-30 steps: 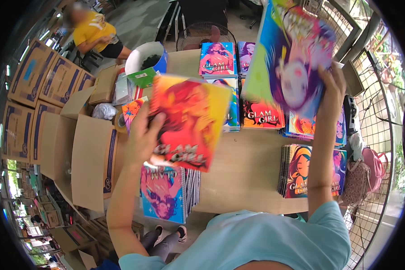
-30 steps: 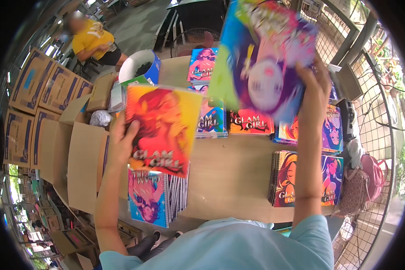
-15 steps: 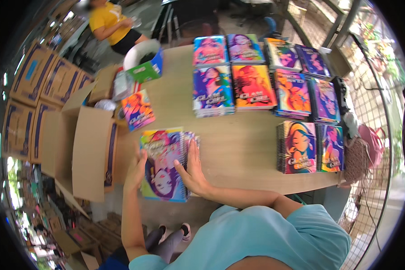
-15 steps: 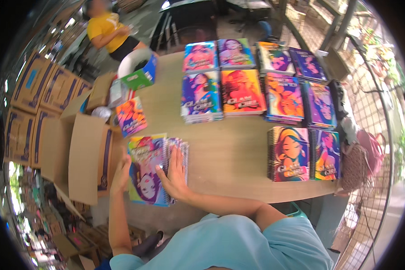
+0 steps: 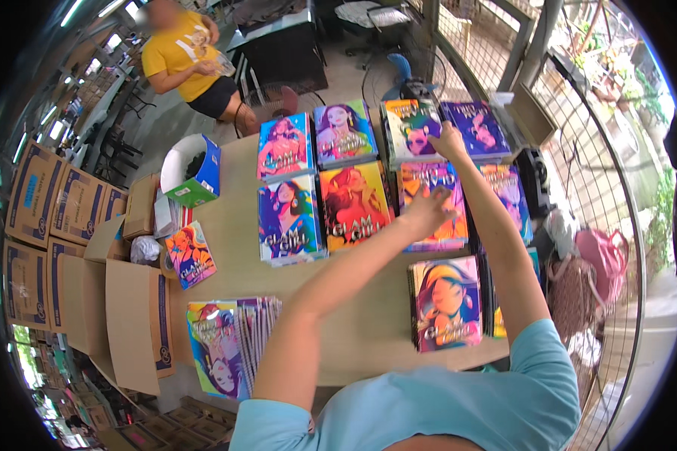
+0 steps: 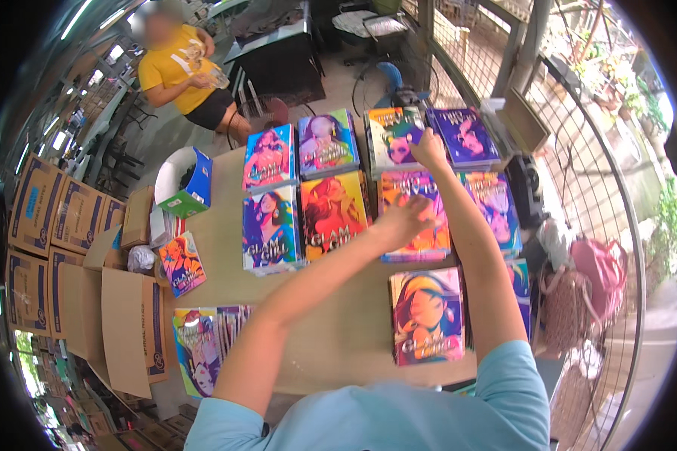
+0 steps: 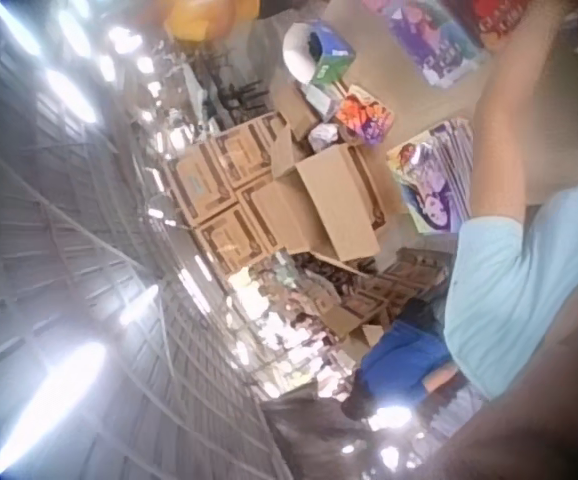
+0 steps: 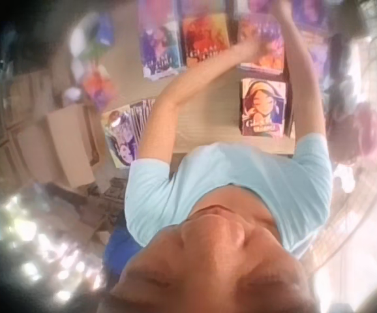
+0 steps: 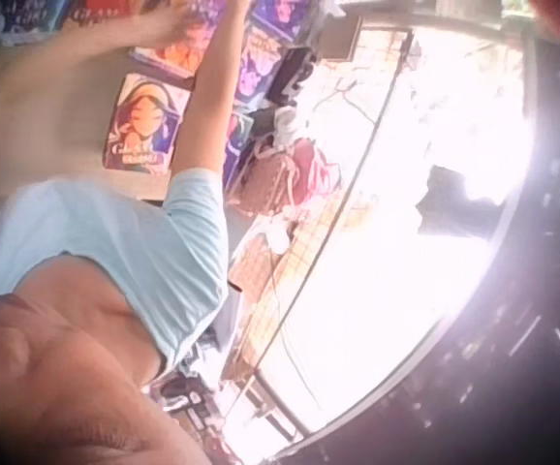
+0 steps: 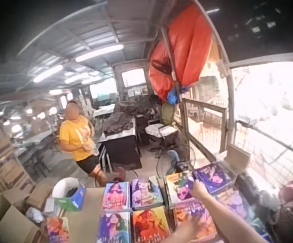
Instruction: The person removes notebooks from plastic wrapping and stacks them on a table. They repeatedly pick up individual notebooks, place them into neat piles, and occasionally adjust the stacks. The workspace contains cardboard boxes and other supplies.
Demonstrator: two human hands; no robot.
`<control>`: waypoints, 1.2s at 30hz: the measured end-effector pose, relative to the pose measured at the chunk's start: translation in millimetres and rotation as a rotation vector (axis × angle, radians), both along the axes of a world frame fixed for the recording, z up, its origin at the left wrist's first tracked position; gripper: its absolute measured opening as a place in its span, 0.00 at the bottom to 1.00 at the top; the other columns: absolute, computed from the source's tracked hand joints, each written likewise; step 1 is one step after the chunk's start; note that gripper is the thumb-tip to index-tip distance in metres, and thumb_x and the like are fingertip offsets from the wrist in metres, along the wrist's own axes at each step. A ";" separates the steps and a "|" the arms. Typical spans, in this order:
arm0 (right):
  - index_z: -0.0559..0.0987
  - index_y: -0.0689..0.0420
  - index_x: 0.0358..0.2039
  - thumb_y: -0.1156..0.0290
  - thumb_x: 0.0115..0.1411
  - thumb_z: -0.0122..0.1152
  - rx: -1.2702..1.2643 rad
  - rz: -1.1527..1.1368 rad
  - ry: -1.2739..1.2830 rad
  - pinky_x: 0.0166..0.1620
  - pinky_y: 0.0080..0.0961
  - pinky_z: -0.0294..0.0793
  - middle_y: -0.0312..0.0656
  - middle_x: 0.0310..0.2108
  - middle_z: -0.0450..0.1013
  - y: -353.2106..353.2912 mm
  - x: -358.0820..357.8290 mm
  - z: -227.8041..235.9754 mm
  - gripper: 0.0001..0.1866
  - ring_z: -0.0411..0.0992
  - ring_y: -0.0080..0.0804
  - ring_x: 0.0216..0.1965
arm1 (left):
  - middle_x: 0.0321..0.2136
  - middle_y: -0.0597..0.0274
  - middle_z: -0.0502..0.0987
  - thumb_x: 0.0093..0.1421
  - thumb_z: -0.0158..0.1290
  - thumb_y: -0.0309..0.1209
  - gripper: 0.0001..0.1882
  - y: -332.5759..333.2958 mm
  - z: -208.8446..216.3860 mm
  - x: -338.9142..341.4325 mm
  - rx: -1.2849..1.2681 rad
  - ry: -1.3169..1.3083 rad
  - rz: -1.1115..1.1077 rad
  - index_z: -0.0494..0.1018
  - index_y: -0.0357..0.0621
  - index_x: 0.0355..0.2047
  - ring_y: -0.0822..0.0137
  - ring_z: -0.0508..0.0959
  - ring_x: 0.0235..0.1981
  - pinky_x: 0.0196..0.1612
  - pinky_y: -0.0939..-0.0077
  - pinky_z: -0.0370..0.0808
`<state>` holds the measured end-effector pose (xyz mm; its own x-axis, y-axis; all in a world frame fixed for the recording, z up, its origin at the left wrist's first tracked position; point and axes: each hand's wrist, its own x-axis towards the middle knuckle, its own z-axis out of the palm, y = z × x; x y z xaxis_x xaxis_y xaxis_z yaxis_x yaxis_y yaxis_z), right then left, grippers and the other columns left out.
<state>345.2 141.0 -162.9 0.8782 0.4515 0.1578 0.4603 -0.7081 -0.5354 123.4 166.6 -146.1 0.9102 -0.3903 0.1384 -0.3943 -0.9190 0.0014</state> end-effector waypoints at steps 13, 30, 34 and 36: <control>0.70 0.63 0.37 0.75 0.53 0.52 0.118 0.061 -0.311 0.42 0.44 0.73 0.62 0.36 0.70 4.5 11.3 75.6 0.11 0.72 0.58 0.38 | 0.40 0.63 0.74 0.57 0.48 0.33 0.15 9.5 89.2 -14.4 -0.012 -0.057 -0.190 0.71 0.53 0.46 0.60 0.75 0.42 0.49 0.60 0.69; 0.56 0.66 0.60 0.70 0.54 0.60 0.764 0.494 0.590 0.59 0.35 0.56 0.55 0.56 0.57 17.4 -566.7 94.7 0.36 0.59 0.45 0.56 | 0.60 0.56 0.59 0.64 0.38 0.55 0.36 157.6 112.2 -537.6 -1.416 0.023 1.352 0.54 0.40 0.62 0.65 0.60 0.59 0.57 0.70 0.60; 0.36 0.68 0.63 0.65 0.56 0.57 0.530 0.563 0.451 0.64 0.42 0.42 0.63 0.63 0.37 35.6 -624.9 49.8 0.47 0.37 0.58 0.66 | 0.66 0.57 0.41 0.63 0.30 0.59 0.41 159.4 94.8 -548.7 -1.974 0.294 0.897 0.34 0.45 0.66 0.63 0.41 0.67 0.66 0.68 0.39; 0.33 0.68 0.63 0.64 0.57 0.56 0.535 0.590 0.488 0.66 0.41 0.38 0.64 0.64 0.32 22.2 -610.9 73.0 0.48 0.32 0.57 0.66 | 0.66 0.55 0.44 0.63 0.34 0.55 0.40 149.7 111.3 -541.9 -1.406 0.132 1.108 0.38 0.44 0.66 0.61 0.46 0.66 0.65 0.67 0.44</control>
<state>-265.7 163.2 -90.0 0.5536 0.8196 0.1476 0.3049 -0.0345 -0.9518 -418.5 316.3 -34.8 0.6709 0.6811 -0.2933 0.4088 -0.0098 0.9126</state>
